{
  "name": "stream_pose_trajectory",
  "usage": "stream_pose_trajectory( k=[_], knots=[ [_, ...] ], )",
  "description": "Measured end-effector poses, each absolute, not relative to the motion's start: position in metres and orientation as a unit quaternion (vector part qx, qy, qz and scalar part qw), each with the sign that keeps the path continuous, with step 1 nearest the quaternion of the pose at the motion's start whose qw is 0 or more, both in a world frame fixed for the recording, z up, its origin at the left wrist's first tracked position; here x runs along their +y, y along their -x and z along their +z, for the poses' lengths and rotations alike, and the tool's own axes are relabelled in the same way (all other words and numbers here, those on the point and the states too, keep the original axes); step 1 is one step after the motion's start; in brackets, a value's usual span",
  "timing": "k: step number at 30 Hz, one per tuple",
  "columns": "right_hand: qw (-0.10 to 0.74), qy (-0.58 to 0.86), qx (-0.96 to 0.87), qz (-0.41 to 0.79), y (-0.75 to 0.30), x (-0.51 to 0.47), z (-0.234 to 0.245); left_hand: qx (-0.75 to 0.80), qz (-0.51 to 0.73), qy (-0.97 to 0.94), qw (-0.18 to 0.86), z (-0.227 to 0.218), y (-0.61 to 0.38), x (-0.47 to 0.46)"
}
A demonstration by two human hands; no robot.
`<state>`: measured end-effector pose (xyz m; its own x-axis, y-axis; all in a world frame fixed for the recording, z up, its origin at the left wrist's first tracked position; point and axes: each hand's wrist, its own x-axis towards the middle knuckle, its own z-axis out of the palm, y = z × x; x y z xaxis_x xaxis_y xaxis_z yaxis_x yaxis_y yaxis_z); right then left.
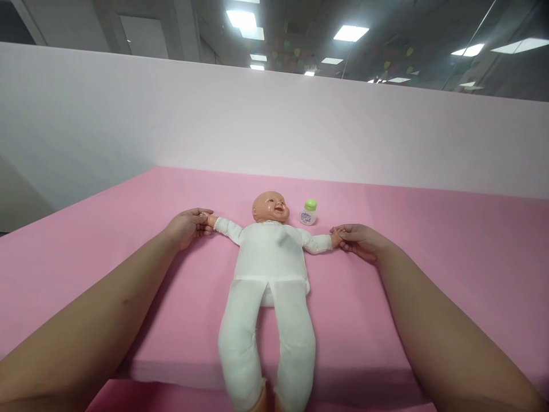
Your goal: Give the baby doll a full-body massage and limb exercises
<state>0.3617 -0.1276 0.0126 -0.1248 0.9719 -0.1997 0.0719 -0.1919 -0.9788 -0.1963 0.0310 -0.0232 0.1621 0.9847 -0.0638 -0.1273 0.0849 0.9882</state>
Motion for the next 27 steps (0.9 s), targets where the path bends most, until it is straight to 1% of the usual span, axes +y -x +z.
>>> stream_pose_trajectory(
  k=[7, 14, 18, 23, 27],
  knots=[
    [0.381, 0.552, -0.516, 0.533, -0.358, -0.128, 0.014, 0.452, 0.462, -0.495, 0.581, -0.023, 0.196, 0.03],
    [0.421, 0.585, -0.484, 0.496, -0.346, -0.126, 0.013, 0.477, 0.464, -0.49, 0.562, -0.02, 0.193, 0.027],
    [0.426, 0.573, -0.475, 0.514, -0.35, -0.125, 0.013, 0.477, 0.465, -0.483, 0.569, -0.019, 0.193, 0.027],
    [0.405, 0.526, -0.49, 0.565, -0.361, -0.125, 0.011, 0.443, 0.454, -0.493, 0.595, -0.018, 0.196, 0.026],
    [0.393, 0.52, -0.504, 0.567, -0.363, -0.126, 0.012, 0.432, 0.45, -0.506, 0.596, -0.019, 0.197, 0.025]
  ],
)
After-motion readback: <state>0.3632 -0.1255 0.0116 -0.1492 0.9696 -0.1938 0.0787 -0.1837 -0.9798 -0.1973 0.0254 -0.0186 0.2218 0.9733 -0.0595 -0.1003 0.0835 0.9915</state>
